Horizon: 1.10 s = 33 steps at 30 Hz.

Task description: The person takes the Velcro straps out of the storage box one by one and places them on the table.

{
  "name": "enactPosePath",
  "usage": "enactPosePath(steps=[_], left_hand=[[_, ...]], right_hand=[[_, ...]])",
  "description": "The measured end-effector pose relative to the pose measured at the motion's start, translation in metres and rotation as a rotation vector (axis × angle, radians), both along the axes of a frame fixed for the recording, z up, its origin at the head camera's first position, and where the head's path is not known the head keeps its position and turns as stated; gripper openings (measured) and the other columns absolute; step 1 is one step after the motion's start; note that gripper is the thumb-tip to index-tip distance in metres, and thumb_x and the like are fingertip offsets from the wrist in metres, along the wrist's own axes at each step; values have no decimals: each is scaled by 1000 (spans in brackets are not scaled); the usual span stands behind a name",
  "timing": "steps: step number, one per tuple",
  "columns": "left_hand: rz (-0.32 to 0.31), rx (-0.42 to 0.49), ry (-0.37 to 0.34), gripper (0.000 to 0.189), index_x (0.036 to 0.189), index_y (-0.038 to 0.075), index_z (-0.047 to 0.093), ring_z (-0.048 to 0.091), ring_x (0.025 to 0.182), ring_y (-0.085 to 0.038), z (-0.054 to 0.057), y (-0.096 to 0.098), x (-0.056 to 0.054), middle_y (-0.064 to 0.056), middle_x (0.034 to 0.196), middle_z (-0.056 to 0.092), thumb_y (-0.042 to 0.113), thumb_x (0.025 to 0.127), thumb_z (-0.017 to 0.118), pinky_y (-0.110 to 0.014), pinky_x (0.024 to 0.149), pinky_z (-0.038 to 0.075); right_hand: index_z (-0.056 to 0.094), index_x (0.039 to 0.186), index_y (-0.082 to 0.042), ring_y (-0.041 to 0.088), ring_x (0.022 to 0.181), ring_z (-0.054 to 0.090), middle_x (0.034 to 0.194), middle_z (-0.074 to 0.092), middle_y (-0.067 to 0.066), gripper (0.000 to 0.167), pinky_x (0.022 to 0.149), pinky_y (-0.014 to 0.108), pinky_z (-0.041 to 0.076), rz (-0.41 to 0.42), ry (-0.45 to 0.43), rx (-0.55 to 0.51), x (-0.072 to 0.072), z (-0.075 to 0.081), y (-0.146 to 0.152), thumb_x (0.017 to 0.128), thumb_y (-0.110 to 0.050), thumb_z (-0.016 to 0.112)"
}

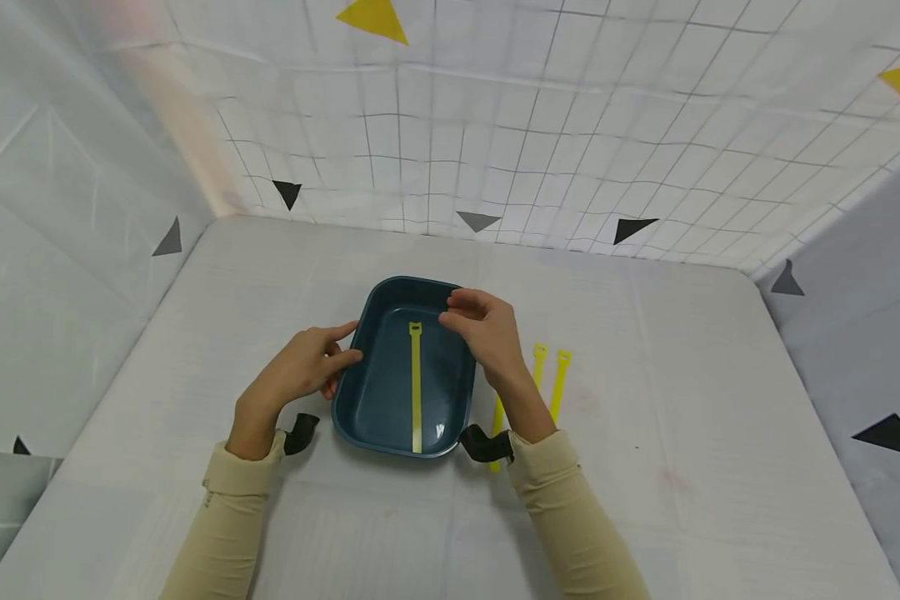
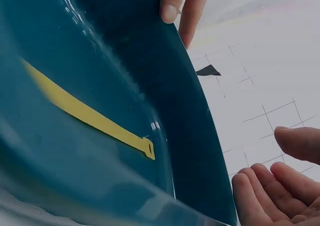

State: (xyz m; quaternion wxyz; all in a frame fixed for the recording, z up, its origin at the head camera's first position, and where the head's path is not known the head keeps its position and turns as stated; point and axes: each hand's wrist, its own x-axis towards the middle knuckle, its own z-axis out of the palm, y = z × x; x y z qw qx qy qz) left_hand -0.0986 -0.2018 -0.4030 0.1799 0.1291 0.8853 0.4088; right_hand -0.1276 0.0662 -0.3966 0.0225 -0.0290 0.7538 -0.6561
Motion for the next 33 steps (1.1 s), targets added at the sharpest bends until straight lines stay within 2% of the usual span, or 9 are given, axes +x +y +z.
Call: enactPosePath(steps=[12,19,26,33], left_hand=[[3,6,3,60,153,1,31,60,49,-28,-3,-1,-1,-5,64,58,18,102,57,-34,50,50],[-7,15,7,60,153,0,31,57,46,-20,-3,-1,-1,-4,63,58,18,102,57,-34,50,50],[-10,11,10,60,153,0,31,57,46,-20,-4,-1,-1,-4,62,58,18,102,57,-33,50,50],[-2,9,1,60,153,1,31,58,46,-21,-2,-1,-1,-5,63,58,18,102,57,-34,50,51]], right_hand=[[63,123,9,29,105,63,119,63,25,36,91,40,51,18,2,4,-9,6,-11,89,-1,70],[61,124,11,32,106,62,118,63,25,36,91,39,52,28,-29,12,-19,-2,-18,89,5,65],[60,125,12,33,109,62,120,62,25,37,92,40,52,33,-49,7,-23,-9,-23,88,9,62],[60,126,11,33,109,60,119,62,25,38,90,41,51,45,-63,66,-27,-17,-31,88,7,62]])
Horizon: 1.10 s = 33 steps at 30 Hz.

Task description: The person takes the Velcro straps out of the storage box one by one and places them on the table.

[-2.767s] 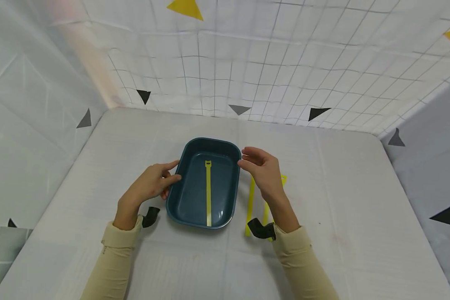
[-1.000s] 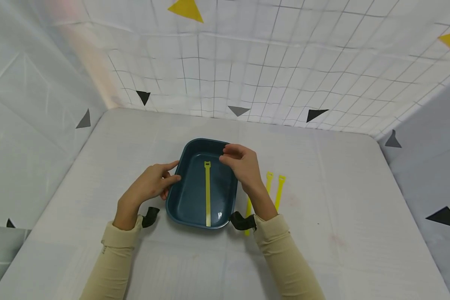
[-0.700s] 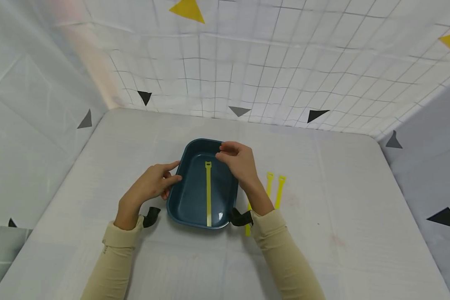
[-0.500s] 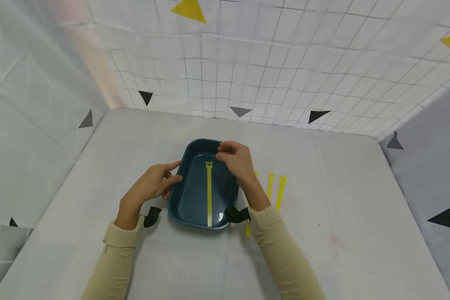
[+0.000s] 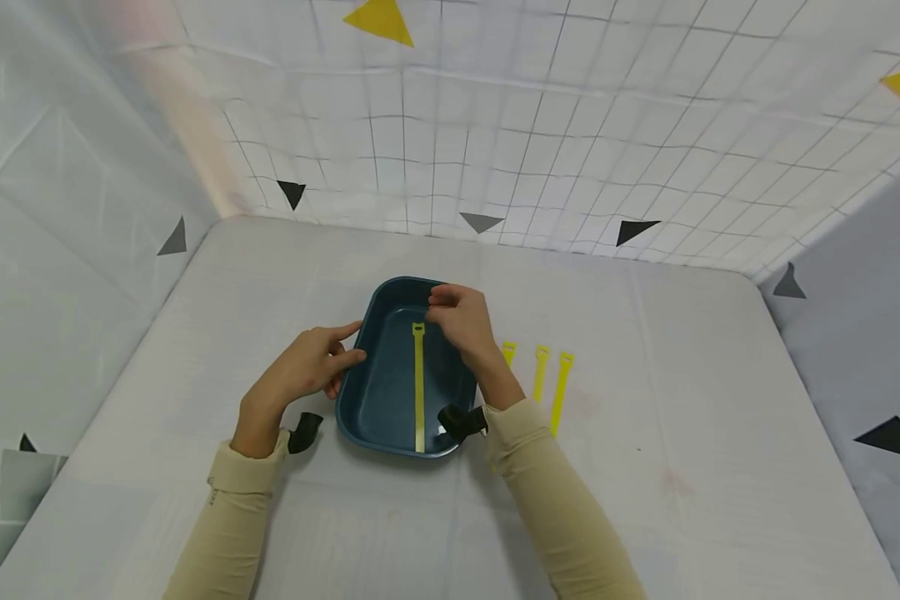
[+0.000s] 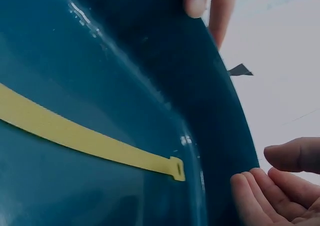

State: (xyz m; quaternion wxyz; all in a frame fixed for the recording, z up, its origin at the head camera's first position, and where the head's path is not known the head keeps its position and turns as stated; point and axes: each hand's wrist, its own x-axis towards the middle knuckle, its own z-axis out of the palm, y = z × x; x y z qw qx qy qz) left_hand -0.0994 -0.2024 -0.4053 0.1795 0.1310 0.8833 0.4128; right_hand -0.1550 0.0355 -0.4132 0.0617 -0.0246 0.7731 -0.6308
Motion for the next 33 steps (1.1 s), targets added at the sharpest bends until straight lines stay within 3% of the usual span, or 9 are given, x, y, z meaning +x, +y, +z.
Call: enactPosePath(steps=[8,12,21,27,29,33], left_hand=[[-6,7,-4,60,154,1,31,60,48,-28,0,0,-1,-5,62,58,19,102,57,-34,49,50],[-12,14,2,61,153,0,31,60,48,-29,1,0,-1,-5,61,58,19,102,57,-33,49,50],[4,9,-18,60,154,2,31,59,47,-23,1,-1,-1,-5,64,59,19,102,57,-35,50,51],[-2,6,-13,60,154,2,31,58,46,-21,0,-1,-2,-5,62,59,20,102,57,-34,49,50],[-4,1,-8,61,154,2,31,59,47,-23,0,-1,-2,-4,62,59,20,102,57,-34,49,50],[-5,2,-3,61,154,2,31,59,48,-25,-1,-1,-1,-4,61,58,20,102,57,-34,50,50]], right_hand=[[60,127,10,34,97,63,117,62,23,40,80,37,55,10,-76,67,1,-8,-9,87,5,64],[61,126,10,33,99,62,117,61,22,42,78,36,55,24,-87,101,2,-10,-12,86,3,66],[55,134,9,35,111,59,126,58,23,50,85,41,54,129,-53,205,3,-17,-20,85,2,65],[55,136,5,33,119,56,131,58,21,52,92,44,51,155,-38,302,3,-20,-26,86,2,68],[57,136,3,30,111,60,127,60,20,53,87,41,53,163,-26,349,2,-21,-27,84,3,69],[58,136,1,22,79,57,100,63,14,55,65,30,49,192,-3,445,-1,-26,-29,81,5,69]])
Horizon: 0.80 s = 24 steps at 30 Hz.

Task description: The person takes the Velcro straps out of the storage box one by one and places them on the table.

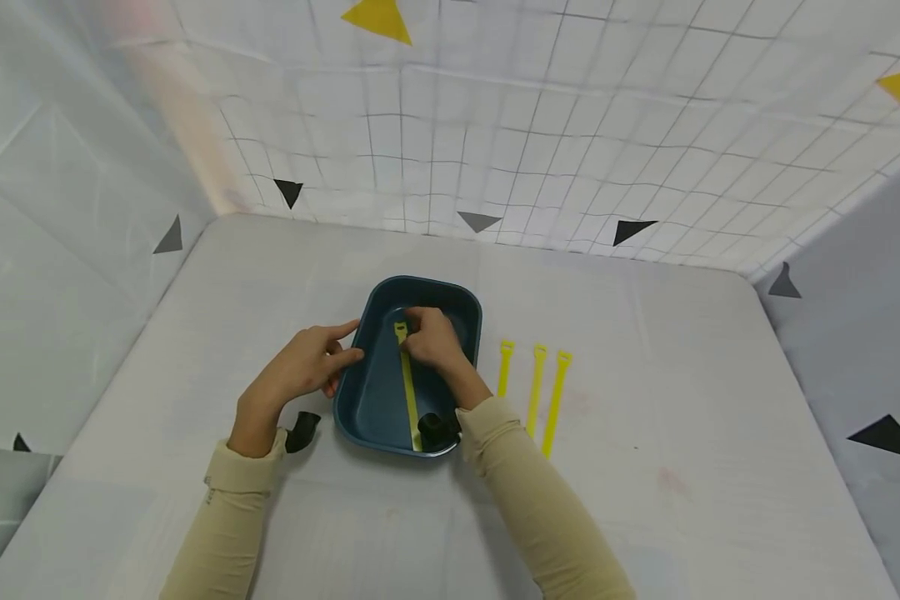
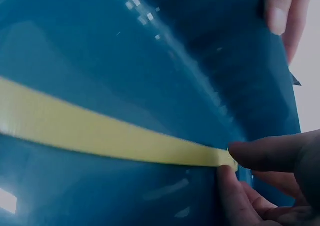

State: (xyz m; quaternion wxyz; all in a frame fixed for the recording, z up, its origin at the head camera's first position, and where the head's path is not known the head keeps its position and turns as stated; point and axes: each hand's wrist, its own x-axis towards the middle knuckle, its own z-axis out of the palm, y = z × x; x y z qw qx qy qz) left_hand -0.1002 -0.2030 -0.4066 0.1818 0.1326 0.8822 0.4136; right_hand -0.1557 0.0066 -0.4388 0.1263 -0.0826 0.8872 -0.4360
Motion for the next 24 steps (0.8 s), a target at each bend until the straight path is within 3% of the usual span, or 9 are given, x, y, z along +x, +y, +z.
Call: enactPosePath(steps=[3,8,18,24], left_hand=[[0,2,4,61,154,1,31,58,47,-23,0,0,1,-4,61,58,20,102,57,-34,50,50],[0,3,9,61,153,0,31,58,46,-20,1,1,2,-4,62,59,19,102,58,-34,50,51],[1,7,18,61,153,-1,32,58,47,-23,1,1,2,-5,62,58,20,102,58,-33,50,50],[-4,7,19,61,153,-2,31,57,46,-21,2,1,2,-4,63,58,21,102,57,-34,50,50]], right_hand=[[58,136,1,20,70,51,89,58,12,56,57,26,42,19,1,34,0,-1,-1,81,7,67],[58,135,1,21,76,56,98,63,14,56,60,26,47,31,10,56,1,0,-1,80,10,64],[66,124,4,21,74,54,93,63,14,45,57,25,44,50,53,82,2,1,-2,80,11,63],[62,132,-1,22,75,52,96,64,16,55,57,25,41,78,55,88,1,0,-1,80,13,60]])
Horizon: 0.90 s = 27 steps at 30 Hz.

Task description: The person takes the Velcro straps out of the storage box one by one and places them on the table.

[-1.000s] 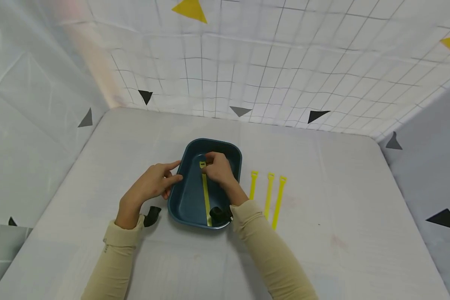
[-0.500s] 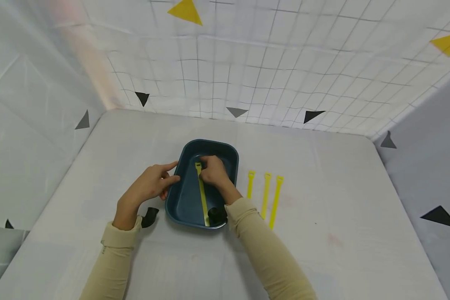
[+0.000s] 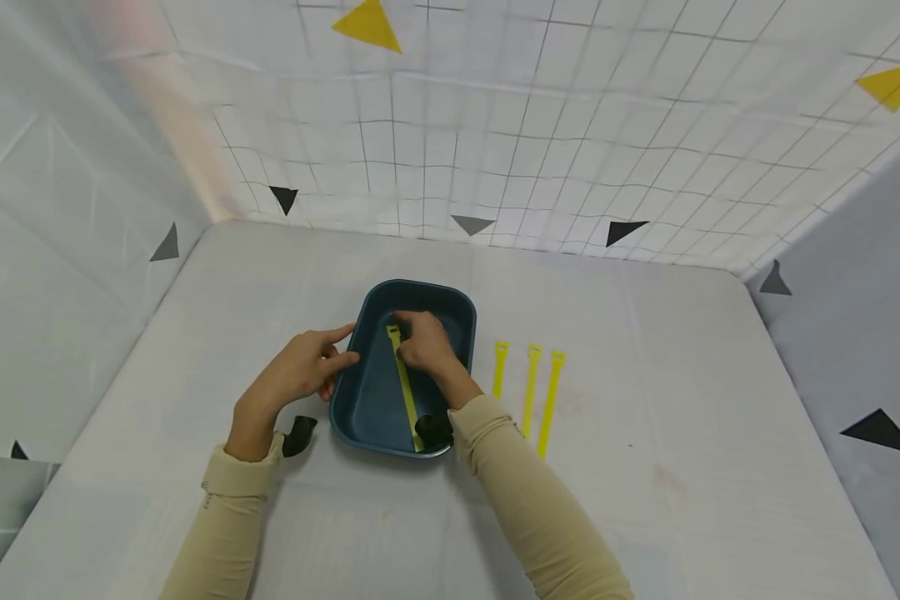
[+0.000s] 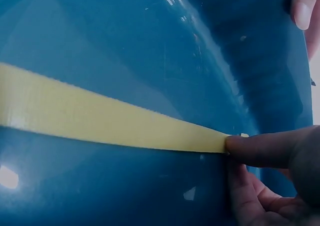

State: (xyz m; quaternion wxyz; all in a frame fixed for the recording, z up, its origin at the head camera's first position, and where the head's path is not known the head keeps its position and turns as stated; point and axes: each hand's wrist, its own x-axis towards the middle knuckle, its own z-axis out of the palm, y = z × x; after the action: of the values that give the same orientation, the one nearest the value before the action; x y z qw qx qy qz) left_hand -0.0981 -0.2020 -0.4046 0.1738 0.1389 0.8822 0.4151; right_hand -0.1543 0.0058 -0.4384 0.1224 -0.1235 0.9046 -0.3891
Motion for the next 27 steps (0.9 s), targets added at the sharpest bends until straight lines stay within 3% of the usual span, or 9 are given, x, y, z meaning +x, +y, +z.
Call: enactPosePath(steps=[6,9,17,22,27], left_hand=[[8,-1,-7,60,153,-1,32,58,47,-21,0,1,1,-5,65,59,20,102,57,-34,51,51],[14,-3,-9,60,153,0,32,58,47,-22,0,1,1,-5,65,59,20,102,58,-34,50,51],[7,2,-1,61,152,-2,31,57,46,-22,-1,0,1,-5,63,58,21,102,57,-34,50,51],[17,-6,-4,60,153,-1,32,57,46,-22,0,1,1,-4,63,58,20,102,57,-33,50,50],[25,1,-10,60,153,0,33,59,49,-29,-1,0,0,-5,63,58,20,102,58,-34,50,51]], right_hand=[[69,121,2,25,90,55,115,67,15,46,71,28,46,46,32,3,0,-1,0,78,15,59],[69,119,3,26,93,57,116,67,16,43,76,31,50,42,29,-3,0,-1,-1,79,15,59],[73,98,5,23,82,60,98,66,14,19,68,30,53,-27,-18,-31,2,0,-3,84,11,63],[72,97,2,21,78,61,93,66,11,12,66,29,53,-52,-40,-84,2,0,-3,88,5,65],[72,102,0,21,76,62,91,68,10,12,64,30,52,-73,-43,-142,1,2,-3,90,-1,69]])
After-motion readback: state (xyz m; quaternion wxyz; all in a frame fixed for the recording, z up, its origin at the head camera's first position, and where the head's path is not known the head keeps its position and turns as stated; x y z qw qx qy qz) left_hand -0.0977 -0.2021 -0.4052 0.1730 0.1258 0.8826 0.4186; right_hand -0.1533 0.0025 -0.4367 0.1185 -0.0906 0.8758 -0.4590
